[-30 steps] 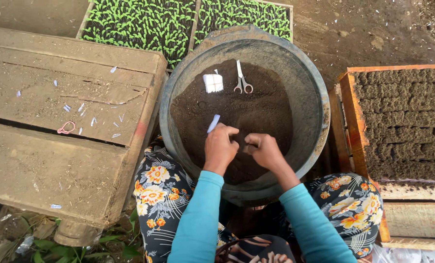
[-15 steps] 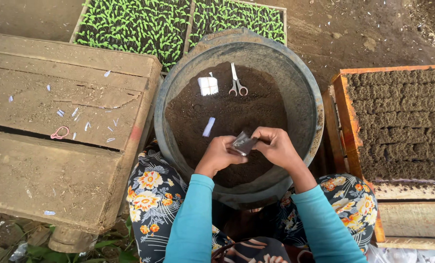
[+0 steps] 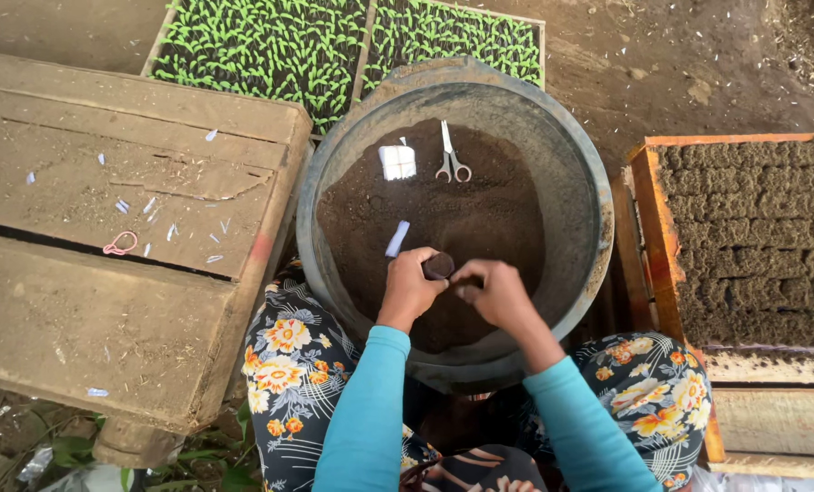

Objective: The person scoops soil from a large basin, wraps small white seed packets in the soil to form balls, and places them into a wooden seedling tray. The person repeats this process, filling the tray with soil-wrapped seed balls.

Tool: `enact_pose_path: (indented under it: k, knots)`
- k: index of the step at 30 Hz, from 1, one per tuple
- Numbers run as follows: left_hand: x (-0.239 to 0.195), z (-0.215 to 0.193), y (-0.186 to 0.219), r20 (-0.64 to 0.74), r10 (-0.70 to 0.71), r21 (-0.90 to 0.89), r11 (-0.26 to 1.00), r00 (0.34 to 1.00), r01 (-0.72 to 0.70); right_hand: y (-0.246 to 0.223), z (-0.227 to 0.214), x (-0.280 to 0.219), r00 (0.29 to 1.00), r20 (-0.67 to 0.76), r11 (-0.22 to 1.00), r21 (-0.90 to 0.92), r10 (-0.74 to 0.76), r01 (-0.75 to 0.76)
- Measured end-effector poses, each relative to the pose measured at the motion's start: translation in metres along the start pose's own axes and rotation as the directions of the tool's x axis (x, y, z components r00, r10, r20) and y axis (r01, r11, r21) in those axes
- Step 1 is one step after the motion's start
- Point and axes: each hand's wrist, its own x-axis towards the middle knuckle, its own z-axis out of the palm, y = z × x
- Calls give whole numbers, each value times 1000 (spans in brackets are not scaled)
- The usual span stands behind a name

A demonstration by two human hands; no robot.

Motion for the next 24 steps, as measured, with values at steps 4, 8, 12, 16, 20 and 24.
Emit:
enact_pose_path:
  k: [4,8,12,16,20,24]
  knots:
    - [-1,9,-1,-1,26,69,997,1000,-26,-70,-38,-20,993,-85,996,-15,-86,85]
    - [-4,12,-5,26,34,46,998,999,-36,-96,-54,-31,991,0,991,20,-131,131]
    - [-11,10,23,36,89,52,994,995,-91,-76,-56,-27,975,35,971,-91,-219,221]
    - [-21,5,55,123,259,137,952,958,-275,-45,-58,-25,956,-92,953,97,-279,288]
    - [-15,8,52,193,35,9,999,980,-38,1,-131,-56,990,-140,988,151,-13,34]
    - [46,-31,-52,-243,361,556,812,900,-175,120,-242,-113,850,-518,988,-156,-94,14]
